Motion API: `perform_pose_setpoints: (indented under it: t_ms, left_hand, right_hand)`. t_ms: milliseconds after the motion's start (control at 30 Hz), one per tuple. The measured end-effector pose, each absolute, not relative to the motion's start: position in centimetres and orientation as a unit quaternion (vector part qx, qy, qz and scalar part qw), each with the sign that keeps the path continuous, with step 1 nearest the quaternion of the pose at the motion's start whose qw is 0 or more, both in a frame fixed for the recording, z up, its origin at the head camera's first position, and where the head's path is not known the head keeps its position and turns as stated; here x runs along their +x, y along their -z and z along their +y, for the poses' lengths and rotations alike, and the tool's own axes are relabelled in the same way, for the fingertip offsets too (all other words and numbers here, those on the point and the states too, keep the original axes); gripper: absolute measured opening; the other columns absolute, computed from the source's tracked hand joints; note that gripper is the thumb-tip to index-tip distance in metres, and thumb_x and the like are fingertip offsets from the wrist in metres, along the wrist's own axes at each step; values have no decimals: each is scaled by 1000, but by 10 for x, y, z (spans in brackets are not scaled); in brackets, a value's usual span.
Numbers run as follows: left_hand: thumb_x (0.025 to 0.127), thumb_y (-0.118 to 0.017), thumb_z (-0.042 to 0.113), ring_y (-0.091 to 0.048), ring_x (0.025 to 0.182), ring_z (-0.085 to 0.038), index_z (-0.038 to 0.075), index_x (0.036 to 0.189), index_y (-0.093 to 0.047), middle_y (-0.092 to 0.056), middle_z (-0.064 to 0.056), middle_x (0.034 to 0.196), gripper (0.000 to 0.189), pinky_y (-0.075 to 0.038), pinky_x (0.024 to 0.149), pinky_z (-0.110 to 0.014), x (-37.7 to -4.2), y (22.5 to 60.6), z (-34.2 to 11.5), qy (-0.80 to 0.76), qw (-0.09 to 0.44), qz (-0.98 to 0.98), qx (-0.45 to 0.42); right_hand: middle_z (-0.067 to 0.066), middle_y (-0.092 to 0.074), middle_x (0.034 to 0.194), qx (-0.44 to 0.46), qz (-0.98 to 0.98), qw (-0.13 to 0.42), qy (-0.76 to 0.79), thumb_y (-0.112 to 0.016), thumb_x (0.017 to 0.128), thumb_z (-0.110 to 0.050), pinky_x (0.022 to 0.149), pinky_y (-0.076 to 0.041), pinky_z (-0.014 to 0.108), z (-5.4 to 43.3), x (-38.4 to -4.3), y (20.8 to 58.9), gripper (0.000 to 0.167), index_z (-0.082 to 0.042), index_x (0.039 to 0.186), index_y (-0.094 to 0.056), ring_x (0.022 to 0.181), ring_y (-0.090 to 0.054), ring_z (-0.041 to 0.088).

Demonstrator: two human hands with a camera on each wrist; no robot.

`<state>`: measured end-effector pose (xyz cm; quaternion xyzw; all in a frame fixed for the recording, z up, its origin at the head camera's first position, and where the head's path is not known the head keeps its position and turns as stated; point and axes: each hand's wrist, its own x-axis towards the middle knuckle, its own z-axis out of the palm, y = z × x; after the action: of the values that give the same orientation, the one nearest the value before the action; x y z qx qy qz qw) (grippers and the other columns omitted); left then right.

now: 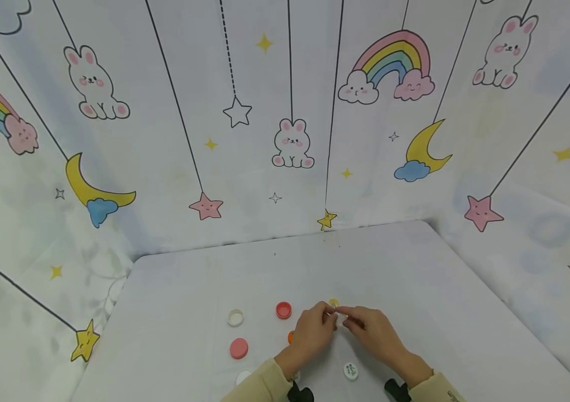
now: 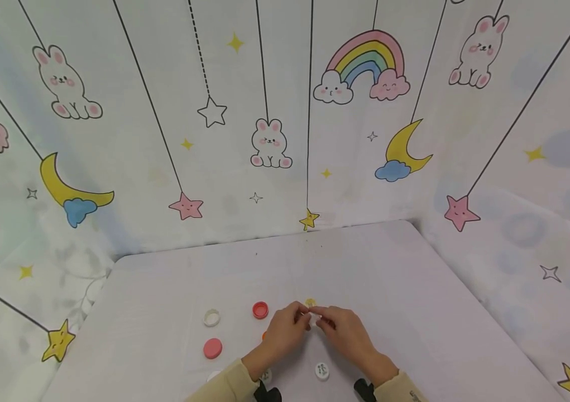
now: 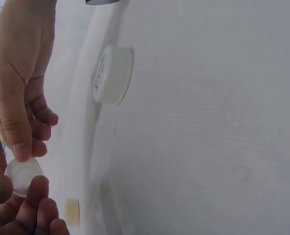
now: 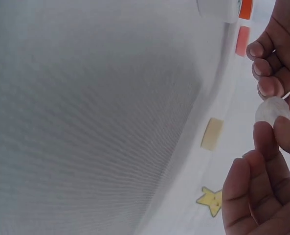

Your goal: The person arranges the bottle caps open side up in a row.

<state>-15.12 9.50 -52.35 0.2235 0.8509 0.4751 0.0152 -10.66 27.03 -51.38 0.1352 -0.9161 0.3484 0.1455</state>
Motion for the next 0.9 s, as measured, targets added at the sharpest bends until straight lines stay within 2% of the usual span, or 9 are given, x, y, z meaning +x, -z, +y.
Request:
perform_pose_setpoints:
  t_ms: [267, 533, 733, 900]
  left_hand:
    - [97, -60, 18, -48, 54, 1, 12, 101, -63, -65, 8, 67, 8, -39, 49, -21, -152, 523, 94, -497, 37, 842, 209]
    - [94, -59, 10, -47, 54, 0, 14, 104, -62, -62, 12, 67, 11, -39, 50, -20, -152, 523, 93, -497, 50, 838, 218]
    - [87, -70, 10, -46, 56, 2, 12, 108, -62, -57, 14, 71, 23, -39, 51, -19, -152, 524, 92, -467, 62, 849, 240]
    - [84, -73, 11, -45, 57, 4, 9, 109, -62, -56, 14, 70, 28, -39, 52, -17, -151, 524, 91, -445, 48, 857, 256]
  right_hand:
    - [-15, -60, 80, 156, -922, 138, -327, -78, 78, -2, 58, -46, 20, 270, -109, 517, 49, -17, 123, -68, 64, -50, -3]
    - [-17, -55, 75, 138, -931, 132, -311, -79, 79, -5, 55, -44, 20, 269, -107, 516, 42, -12, 119, -68, 60, -47, -4]
    - [-17, -53, 74, 133, -935, 107, -310, -77, 82, -10, 54, -41, 20, 270, -107, 515, 39, -9, 120, -67, 60, -44, -4]
    - [-17, -53, 73, 144, -933, 104, -314, -76, 84, -13, 53, -41, 19, 271, -108, 517, 38, -8, 120, -67, 60, -44, -3]
